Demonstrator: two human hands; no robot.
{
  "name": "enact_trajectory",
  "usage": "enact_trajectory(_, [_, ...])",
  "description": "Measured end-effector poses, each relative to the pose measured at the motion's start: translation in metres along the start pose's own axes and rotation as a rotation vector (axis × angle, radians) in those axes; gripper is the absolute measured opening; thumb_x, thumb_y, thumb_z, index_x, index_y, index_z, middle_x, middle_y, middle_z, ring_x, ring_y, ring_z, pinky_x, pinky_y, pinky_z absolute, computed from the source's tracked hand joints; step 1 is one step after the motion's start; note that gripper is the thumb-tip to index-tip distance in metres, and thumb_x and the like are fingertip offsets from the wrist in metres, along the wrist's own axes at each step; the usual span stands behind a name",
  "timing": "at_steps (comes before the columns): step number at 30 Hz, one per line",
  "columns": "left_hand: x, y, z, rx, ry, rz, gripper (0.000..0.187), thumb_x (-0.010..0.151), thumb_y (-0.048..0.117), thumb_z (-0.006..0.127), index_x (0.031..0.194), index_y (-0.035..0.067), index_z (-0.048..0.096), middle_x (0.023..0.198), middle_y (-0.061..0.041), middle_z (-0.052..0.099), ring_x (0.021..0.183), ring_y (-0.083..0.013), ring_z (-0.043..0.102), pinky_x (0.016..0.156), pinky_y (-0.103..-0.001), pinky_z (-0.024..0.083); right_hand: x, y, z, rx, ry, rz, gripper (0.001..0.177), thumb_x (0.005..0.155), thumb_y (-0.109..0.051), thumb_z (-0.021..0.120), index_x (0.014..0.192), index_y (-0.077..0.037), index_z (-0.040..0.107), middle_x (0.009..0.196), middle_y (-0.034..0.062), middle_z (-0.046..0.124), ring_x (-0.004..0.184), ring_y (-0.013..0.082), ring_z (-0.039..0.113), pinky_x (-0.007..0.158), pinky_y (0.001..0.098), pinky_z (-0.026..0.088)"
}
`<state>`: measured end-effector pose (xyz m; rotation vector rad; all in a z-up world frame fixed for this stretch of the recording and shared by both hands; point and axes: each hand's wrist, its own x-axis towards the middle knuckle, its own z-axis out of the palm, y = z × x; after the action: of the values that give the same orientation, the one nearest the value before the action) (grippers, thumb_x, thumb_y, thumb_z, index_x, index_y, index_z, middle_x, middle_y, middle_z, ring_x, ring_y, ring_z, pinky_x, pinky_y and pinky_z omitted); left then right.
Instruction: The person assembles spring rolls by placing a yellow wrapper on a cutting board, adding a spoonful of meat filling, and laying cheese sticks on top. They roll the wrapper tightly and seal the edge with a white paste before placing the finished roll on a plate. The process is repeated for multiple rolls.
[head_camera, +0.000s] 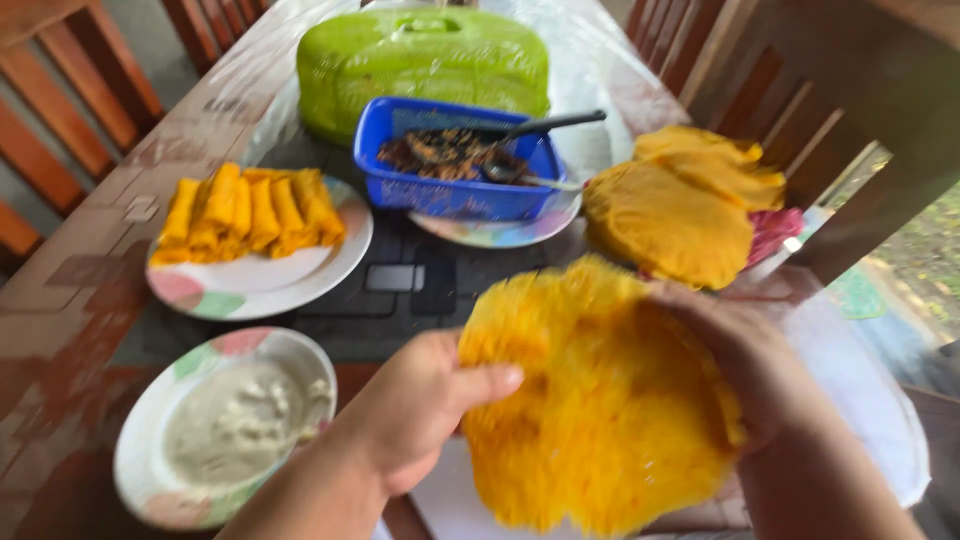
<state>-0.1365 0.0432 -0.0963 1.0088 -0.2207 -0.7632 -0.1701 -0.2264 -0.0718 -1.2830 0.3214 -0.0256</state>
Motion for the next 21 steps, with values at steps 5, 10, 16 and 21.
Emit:
enact_trajectory(5, [-0.037,-0.022,-0.027,0.095,0.161,-0.042,0.037,0.094,0.011,0.059,0.126,-0.007,0.069,0.118,-0.013,0.078,0.105,-0.0193,0.073,0.095,-0.034,0.055,0.0,0.058,0.002,0.119,-0.32,0.189,0.041,0.097,-0.022,0.068,0.131,0.0,0.064,0.112,0.0141,0.076,0.095,0.0246,0.073,0.079,0.0404,0.058])
enact_trajectory(10, [-0.039,-0.011,-0.025,0.257,0.272,0.003,0.032,0.097,0.014,0.057,0.118,-0.002,0.074,0.108,-0.011,0.08,0.095,-0.0165,0.073,0.086,-0.031,0.056,0.001,0.053,0.013,-0.317,-0.354,0.112,0.055,0.083,-0.004,0.07,0.137,-0.002,0.06,0.111,0.0096,0.079,0.093,0.0163,0.073,0.082,0.0317,0.057])
enact_trajectory(16, [-0.062,0.026,0.009,0.993,0.447,0.678,0.022,0.097,0.014,0.063,0.112,0.005,0.076,0.103,-0.011,0.08,0.091,-0.0197,0.076,0.078,-0.031,0.06,0.016,0.03,0.014,-0.258,-0.275,-0.302,0.023,0.094,0.005,0.068,0.116,0.005,0.073,0.114,0.0197,0.073,0.099,0.0206,0.069,0.087,0.0343,0.057])
enact_trajectory(21, [-0.07,-0.003,0.027,1.518,0.289,1.036,0.036,0.071,0.012,0.076,0.106,0.008,0.077,0.097,-0.01,0.071,0.091,-0.0309,0.069,0.08,-0.043,0.056,0.031,0.035,0.025,-0.428,-0.461,-0.41,0.015,0.087,0.006,0.07,0.099,-0.001,0.076,0.128,0.0123,0.071,0.119,0.0193,0.066,0.098,0.0327,0.054])
